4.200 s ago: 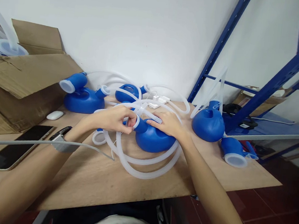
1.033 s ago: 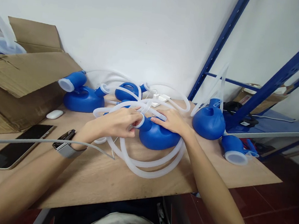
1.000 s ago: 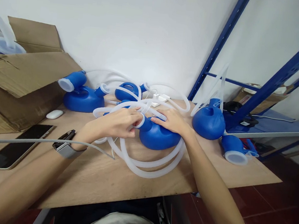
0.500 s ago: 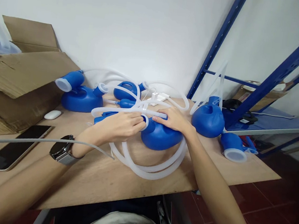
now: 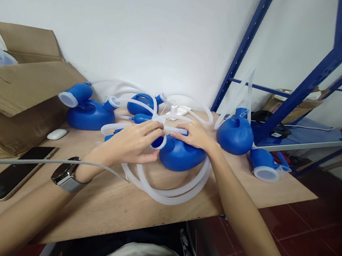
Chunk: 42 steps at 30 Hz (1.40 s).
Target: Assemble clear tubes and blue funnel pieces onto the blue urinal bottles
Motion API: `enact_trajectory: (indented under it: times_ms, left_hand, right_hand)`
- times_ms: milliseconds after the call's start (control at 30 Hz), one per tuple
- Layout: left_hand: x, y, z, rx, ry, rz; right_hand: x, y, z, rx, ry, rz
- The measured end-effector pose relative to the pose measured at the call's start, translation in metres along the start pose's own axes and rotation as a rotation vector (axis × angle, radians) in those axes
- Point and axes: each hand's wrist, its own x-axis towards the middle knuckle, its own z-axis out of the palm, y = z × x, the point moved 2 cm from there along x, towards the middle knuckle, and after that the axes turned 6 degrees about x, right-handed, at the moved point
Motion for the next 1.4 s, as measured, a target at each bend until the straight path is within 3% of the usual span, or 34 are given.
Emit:
enact_trajectory:
  times_ms: [133,300,800,1133,1400]
  left_hand:
    - [-0.002,-0.005,0.006,-0.035,-0.044,-0.078]
    - [-0.001,-0.006,0.009,-0.081,-0.017,-0.127]
    - [0.010,-0.001,0.011,-0.396,-0.044,-0.660]
    - [0.007,-0.021,0.003,-0.625,-0.147,-0.774]
    - [0.003,-0.034,-0.001,-0.606,-0.197,-0.756]
  right_hand:
    - [0.000,0.001,0.000,0.047,0.011,-0.025]
    - [0.001,0.003,0.002,0.030,0.011,-0.033]
    - [0.001,0.004,0.003,0.032,0.018,-0.014]
    - [0.001,0.005,0.003,0.060,0.012,-0.041]
    - [0.000,0.004,0.002,0.039,0.022,-0.039]
